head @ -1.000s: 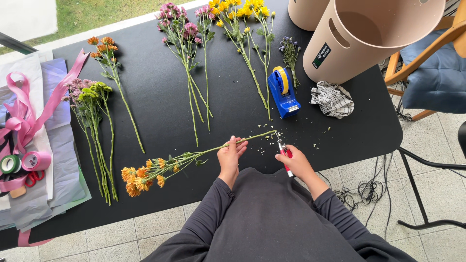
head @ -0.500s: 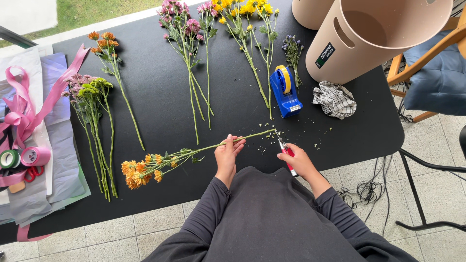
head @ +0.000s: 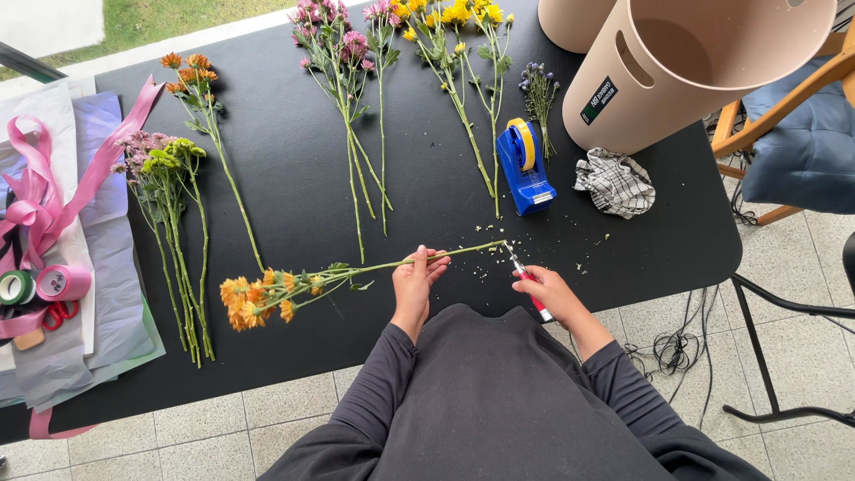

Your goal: The person trims the stems of various flowers using shears, clearing small leaves and buds from the stalks before setting the stems back onto the table.

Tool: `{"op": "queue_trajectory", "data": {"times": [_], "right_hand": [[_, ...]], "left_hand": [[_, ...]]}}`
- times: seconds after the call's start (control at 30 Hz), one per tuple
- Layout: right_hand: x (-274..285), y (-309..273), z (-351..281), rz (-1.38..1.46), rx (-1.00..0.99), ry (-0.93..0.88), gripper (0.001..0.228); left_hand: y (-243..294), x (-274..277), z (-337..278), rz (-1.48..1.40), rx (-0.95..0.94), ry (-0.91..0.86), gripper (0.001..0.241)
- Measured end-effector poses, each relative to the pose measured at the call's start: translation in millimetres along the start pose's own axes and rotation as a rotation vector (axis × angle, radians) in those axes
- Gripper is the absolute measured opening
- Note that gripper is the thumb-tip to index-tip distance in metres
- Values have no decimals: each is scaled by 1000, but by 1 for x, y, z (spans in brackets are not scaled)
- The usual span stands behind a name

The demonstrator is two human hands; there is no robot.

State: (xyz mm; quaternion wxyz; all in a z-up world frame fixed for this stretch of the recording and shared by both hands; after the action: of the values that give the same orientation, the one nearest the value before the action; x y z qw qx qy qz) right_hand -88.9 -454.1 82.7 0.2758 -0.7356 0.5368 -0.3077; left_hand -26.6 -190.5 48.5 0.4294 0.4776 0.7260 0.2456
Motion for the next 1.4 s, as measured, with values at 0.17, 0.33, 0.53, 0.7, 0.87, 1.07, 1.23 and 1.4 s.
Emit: {"op": "queue_trajectory", "data": {"times": [0.17, 0.33, 0.53, 0.7, 0.87, 1.07, 1.23, 1.4], "right_hand": [[-15, 17, 18, 190, -151, 38, 51], [-31, 27, 39, 365, -264, 72, 46], [-13, 24, 38, 380, -243, 128, 42], [-22, 17, 28, 324, -153, 45, 52], [-19, 2, 20, 238, -66, 28, 47], [-18, 0, 25, 107, -8, 9, 48], [-14, 5, 23, 55, -44, 42, 48], [-11, 6, 29, 72, -13, 10, 47]], "left_hand": [[-12, -3, 3, 70, -31, -6, 34], [-14, -10, 4, 195, -89, 21, 32], [-5, -8, 2, 192, -113, 52, 32], [-1, -4, 4, 109, -111, 85, 33], [2, -4, 2, 82, -102, 84, 34], [1, -3, 2, 67, -104, 63, 34], [7, -3, 0, 61, -118, 72, 34], [6, 0, 0, 44, -104, 72, 34]]}}
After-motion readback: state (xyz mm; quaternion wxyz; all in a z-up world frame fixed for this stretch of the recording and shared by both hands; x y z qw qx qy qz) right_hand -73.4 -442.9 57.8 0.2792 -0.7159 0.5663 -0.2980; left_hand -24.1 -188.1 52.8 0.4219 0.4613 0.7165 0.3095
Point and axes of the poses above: each hand's wrist, its own z-axis towards the middle knuckle, its own x-axis out of the back of the hand, y = z × x, the point moved 4 cm from there along z, towards the middle knuckle, and after that the axes turned 7 degrees about -y, right-handed, at the moved point
